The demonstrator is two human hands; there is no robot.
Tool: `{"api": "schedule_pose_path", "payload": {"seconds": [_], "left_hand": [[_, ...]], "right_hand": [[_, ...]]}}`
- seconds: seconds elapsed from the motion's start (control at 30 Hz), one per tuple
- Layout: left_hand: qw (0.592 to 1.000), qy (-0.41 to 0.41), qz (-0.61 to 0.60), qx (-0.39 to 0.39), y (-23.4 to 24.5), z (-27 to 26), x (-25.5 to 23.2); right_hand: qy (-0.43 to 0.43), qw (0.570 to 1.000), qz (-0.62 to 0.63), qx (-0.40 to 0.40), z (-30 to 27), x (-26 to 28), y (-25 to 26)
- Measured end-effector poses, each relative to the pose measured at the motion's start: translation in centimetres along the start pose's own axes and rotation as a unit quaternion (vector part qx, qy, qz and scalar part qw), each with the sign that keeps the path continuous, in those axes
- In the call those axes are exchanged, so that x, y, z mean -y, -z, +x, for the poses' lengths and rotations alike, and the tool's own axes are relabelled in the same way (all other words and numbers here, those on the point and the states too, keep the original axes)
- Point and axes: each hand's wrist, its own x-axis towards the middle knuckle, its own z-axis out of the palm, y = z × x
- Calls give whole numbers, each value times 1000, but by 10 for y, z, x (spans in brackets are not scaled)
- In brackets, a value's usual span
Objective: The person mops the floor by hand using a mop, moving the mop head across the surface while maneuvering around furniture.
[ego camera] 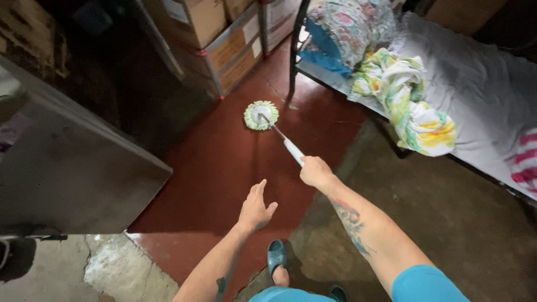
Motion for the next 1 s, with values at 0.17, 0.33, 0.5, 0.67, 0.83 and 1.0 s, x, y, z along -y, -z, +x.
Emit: {"api": "schedule_pose_path", "payload": {"seconds": [0.17, 0.33, 0.5, 0.67, 0.83, 1.0], "left_hand": [[1000, -26, -6, 13, -27, -14, -42], [997, -80, -11, -1, -63, -33, -98], [980, -174, -78, -51, -105, -63, -164], [943, -320, -80, -31, -139, -88, -203], [941, -304, -126, 73, -194, -99, -193], [898, -425, -85, 72, -233, -101, -187]], "right_hand": [[-16, 1000, 2, 10, -70, 0, 30], [-2, 1000, -13, 5, -148, -13, 63], [58, 997, -41, 43, -231, -35, 89], [77, 996, -3, 32, -306, -59, 110], [90, 994, -26, 52, -357, -78, 122], [76, 992, -67, 77, -394, -82, 137]]}}
